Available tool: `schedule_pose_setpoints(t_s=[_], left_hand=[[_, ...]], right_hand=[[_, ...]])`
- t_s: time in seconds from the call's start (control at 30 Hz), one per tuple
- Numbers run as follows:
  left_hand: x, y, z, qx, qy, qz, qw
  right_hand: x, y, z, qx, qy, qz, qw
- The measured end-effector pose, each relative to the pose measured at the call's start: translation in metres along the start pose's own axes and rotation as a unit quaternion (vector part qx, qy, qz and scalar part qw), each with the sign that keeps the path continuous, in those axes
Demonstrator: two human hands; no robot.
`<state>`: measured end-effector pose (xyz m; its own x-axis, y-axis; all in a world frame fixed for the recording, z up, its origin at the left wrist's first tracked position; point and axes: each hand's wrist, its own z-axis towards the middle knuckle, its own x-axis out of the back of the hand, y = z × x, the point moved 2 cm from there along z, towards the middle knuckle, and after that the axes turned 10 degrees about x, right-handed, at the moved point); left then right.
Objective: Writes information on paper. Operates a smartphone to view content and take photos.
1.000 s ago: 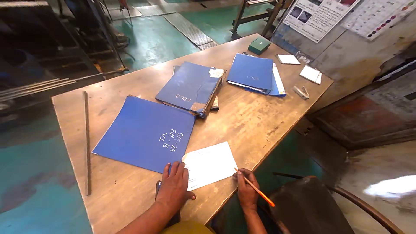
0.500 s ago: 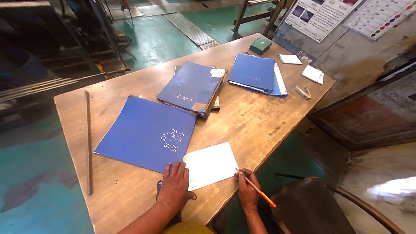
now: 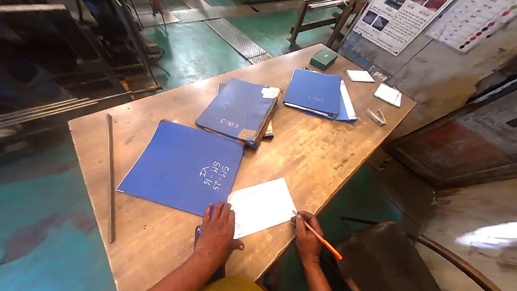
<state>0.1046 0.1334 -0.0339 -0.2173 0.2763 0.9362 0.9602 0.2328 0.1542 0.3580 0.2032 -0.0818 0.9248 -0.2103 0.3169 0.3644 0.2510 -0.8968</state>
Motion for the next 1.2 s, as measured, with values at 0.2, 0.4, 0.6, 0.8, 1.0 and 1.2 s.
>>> schedule_pose_setpoints(t_s=[0.2, 0.4, 0.6, 0.8, 1.0, 1.2], left_hand=[[-0.0005, 0.0002, -0.0002, 0.001, 0.002, 0.011, 1.000], [0.0011, 0.0016, -0.0003, 0.006, -0.012, 0.015, 1.000], [-0.0024, 0.0006, 0.0005, 0.005, -0.001, 0.015, 1.000], [-0.0018, 0.0009, 0.0000, 0.001, 0.013, 0.020, 1.000], [0.0009, 0.0014, 0.0000, 0.005, -0.008, 0.007, 1.000], [0.0003, 0.0011, 0.0004, -0.001, -0.004, 0.013, 1.000]], right_hand=[[0.0002, 0.0016, 0.0001, 0.012, 0.004, 0.005, 1.000], [0.0008, -0.0039, 0.0014, -0.035, 0.033, 0.060, 0.997], [0.0029, -0.0015, 0.0031, -0.059, 0.051, 0.086, 0.993], [0.0022, -0.0036, 0.0035, -0.060, 0.052, 0.098, 0.992], [0.0022, -0.0059, 0.0037, -0.070, 0.045, 0.093, 0.992], [0.0015, -0.0057, 0.0042, -0.067, 0.050, 0.099, 0.992]])
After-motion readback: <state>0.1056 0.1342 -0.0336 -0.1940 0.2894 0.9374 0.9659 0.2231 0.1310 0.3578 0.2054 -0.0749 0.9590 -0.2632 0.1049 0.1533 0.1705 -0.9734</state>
